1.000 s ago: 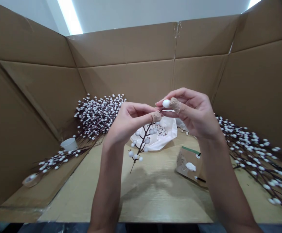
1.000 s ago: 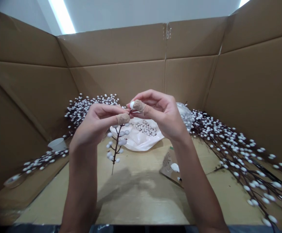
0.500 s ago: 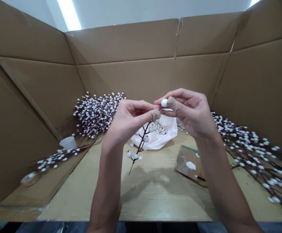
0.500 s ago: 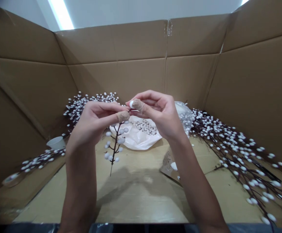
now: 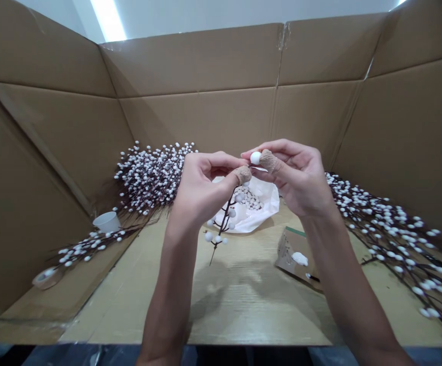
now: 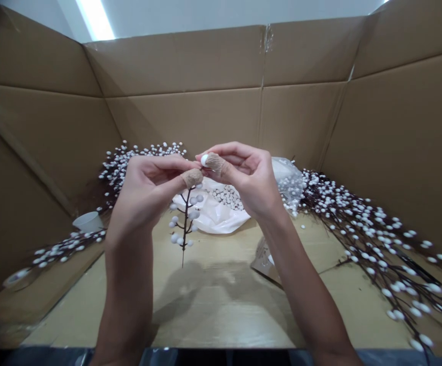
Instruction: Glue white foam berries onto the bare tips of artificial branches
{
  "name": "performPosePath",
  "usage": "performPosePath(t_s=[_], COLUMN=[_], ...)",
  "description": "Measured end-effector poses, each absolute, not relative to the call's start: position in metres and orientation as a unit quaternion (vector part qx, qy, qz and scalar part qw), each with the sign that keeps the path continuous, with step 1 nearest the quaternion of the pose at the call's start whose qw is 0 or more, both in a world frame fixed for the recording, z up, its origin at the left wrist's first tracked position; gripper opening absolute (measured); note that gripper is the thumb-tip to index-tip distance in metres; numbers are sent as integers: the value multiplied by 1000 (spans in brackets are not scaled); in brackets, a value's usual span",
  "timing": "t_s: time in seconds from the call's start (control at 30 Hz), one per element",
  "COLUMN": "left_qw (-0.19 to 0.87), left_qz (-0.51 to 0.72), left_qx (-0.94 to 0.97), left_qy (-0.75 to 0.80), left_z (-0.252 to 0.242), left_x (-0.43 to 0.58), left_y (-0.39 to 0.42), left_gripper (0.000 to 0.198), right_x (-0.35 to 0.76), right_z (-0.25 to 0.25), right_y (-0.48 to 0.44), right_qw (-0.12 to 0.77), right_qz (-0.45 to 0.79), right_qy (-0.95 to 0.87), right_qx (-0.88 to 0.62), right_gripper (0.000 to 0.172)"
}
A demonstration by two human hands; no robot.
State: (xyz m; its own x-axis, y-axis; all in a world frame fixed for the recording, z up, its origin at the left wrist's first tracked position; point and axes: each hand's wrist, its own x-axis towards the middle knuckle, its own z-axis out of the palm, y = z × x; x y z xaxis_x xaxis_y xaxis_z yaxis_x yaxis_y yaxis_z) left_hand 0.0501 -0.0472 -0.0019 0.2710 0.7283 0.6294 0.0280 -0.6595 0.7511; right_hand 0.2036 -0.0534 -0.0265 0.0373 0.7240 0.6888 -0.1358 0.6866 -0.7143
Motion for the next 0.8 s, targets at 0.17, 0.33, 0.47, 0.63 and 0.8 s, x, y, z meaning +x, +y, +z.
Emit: performPosePath(t_s=[0.17, 0.33, 0.47, 0.63, 0.8], left_qw=[310, 309, 316, 308, 297], left_qz=[556, 566, 571, 579, 590], left_qx=[727, 722, 717, 712, 706], left_qy=[256, 250, 245, 249, 257], left_z=[-3, -4, -6, -8, -9], left_x=[51, 52, 53, 54, 57], left_y=[-45, -43, -40, -38, -37], left_gripper=[6, 6, 8, 5, 4], right_x=[201, 200, 198, 198, 197], right_z=[-28, -30, -31, -32, -32], right_y=[-51, -48, -46, -43, -43], right_qw=[682, 685, 687, 689, 695], right_qz=[319, 323, 316, 309, 315], right_qy=[-612, -609, -607, -609, -601], right_qx=[-243, -236, -244, -244, -238], right_gripper=[19, 21, 23, 23, 22])
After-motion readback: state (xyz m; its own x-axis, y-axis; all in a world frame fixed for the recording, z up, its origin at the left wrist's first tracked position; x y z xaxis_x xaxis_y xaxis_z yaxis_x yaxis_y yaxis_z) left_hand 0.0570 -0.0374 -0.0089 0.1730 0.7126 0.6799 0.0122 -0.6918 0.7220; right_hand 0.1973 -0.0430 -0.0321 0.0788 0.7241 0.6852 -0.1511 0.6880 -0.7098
